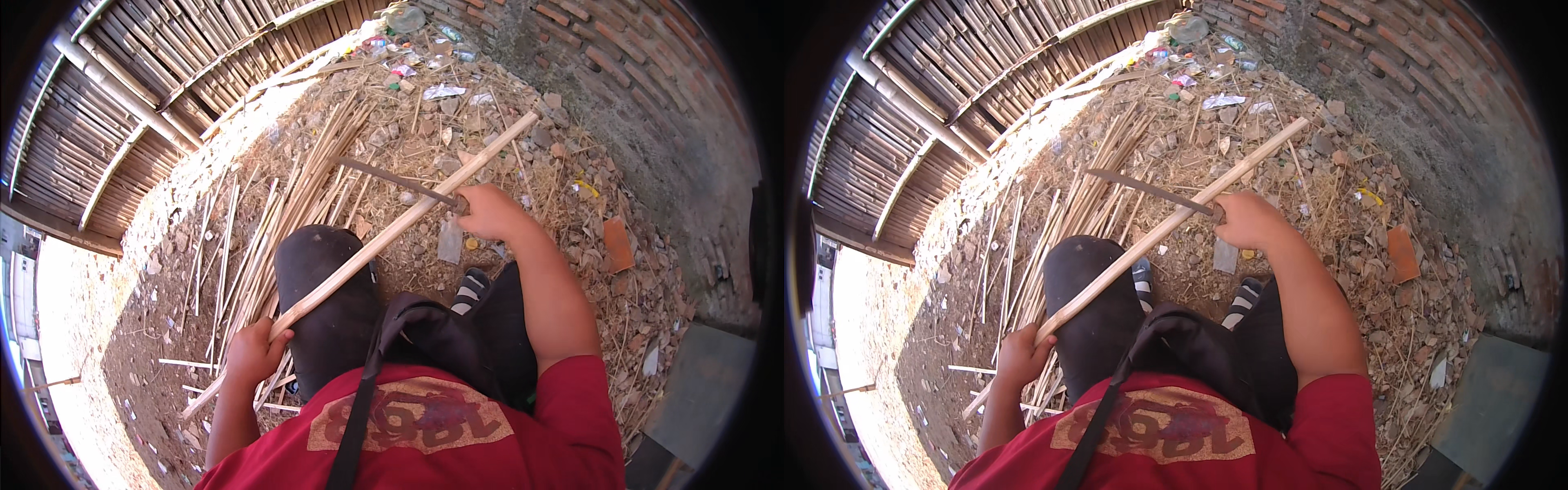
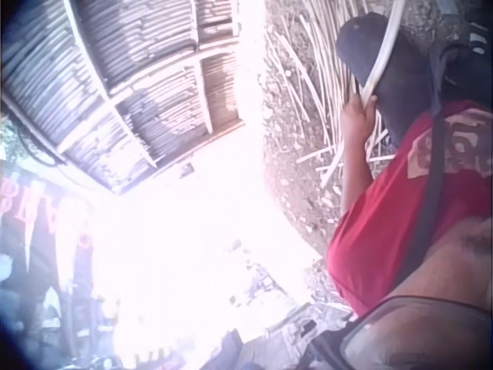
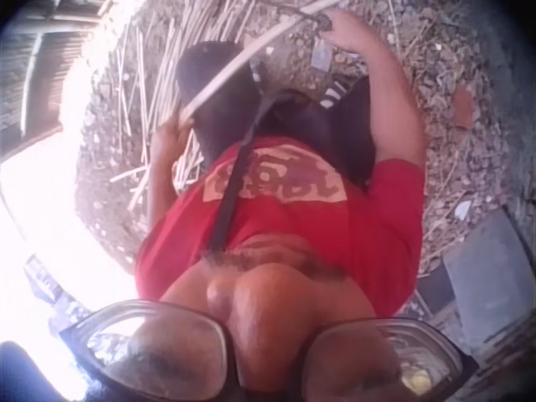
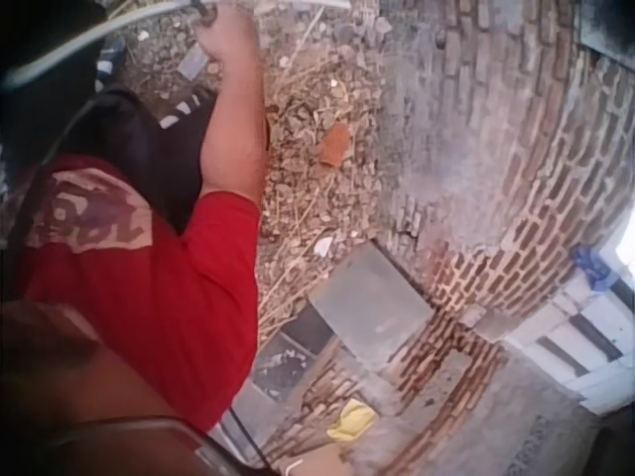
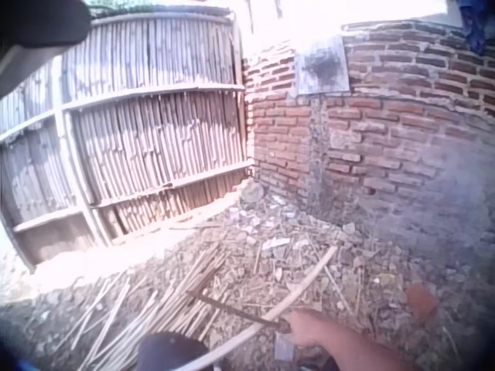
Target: The person shaves thin layers off a bamboo strip using a large knife, repeatedly drawing the blade along the length of the wood while holding it in their lap.
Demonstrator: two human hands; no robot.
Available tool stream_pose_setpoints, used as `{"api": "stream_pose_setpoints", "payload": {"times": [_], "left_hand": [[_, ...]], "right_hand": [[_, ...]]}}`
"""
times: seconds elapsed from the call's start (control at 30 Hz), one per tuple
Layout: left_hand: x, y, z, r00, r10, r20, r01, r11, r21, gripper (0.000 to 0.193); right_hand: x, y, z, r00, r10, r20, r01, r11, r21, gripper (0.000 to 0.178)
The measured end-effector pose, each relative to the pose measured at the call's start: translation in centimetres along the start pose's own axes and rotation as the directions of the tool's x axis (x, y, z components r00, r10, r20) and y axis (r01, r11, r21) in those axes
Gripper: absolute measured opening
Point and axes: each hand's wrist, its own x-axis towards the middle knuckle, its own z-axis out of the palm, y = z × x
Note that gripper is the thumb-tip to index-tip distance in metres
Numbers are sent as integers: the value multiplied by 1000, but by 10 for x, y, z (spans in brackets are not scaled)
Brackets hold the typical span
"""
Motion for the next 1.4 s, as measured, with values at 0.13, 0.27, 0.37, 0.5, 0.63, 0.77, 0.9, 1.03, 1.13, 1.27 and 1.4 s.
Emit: {"api": "stream_pose_setpoints", "payload": {"times": [0.13,0.27,0.37,0.5,0.63,0.77,0.9,1.03,1.13,1.27,1.4], "left_hand": [[0,-10,18,1000,-5,-9,4,993,-118,45],[2,-5,29,999,-36,-8,33,975,-219,44],[-5,-1,26,999,-44,-19,40,987,-158,43],[-5,-5,23,999,-33,-33,30,995,-90,43],[-1,4,22,996,-80,-36,76,991,-108,42],[-6,6,20,995,-92,-43,86,988,-129,42],[-5,-6,30,996,-15,-87,3,991,-130,42],[5,-12,40,982,15,-187,-25,998,-51,42],[2,-10,31,986,-9,-165,-2,998,-68,42],[-4,-11,26,988,7,-152,-13,999,-42,43],[2,-20,35,986,6,-167,-11,1000,-29,44]], "right_hand": [[4,15,-4,979,-184,90,167,971,171,36],[11,24,-7,984,115,136,-163,883,440,37],[5,11,14,966,-174,-189,205,966,159,31],[8,-10,1,984,-99,147,97,995,22,40],[23,23,-5,994,77,75,-96,952,292,37],[1,-21,-2,990,-6,-138,14,998,58,28],[-5,-26,1,982,-184,-50,173,968,-183,28],[21,45,-3,998,55,25,-60,937,345,30],[14,18,1,990,100,-99,-64,946,317,30],[6,-13,5,986,-127,108,123,992,41,37],[16,31,-9,992,-30,120,0,971,237,36]]}}
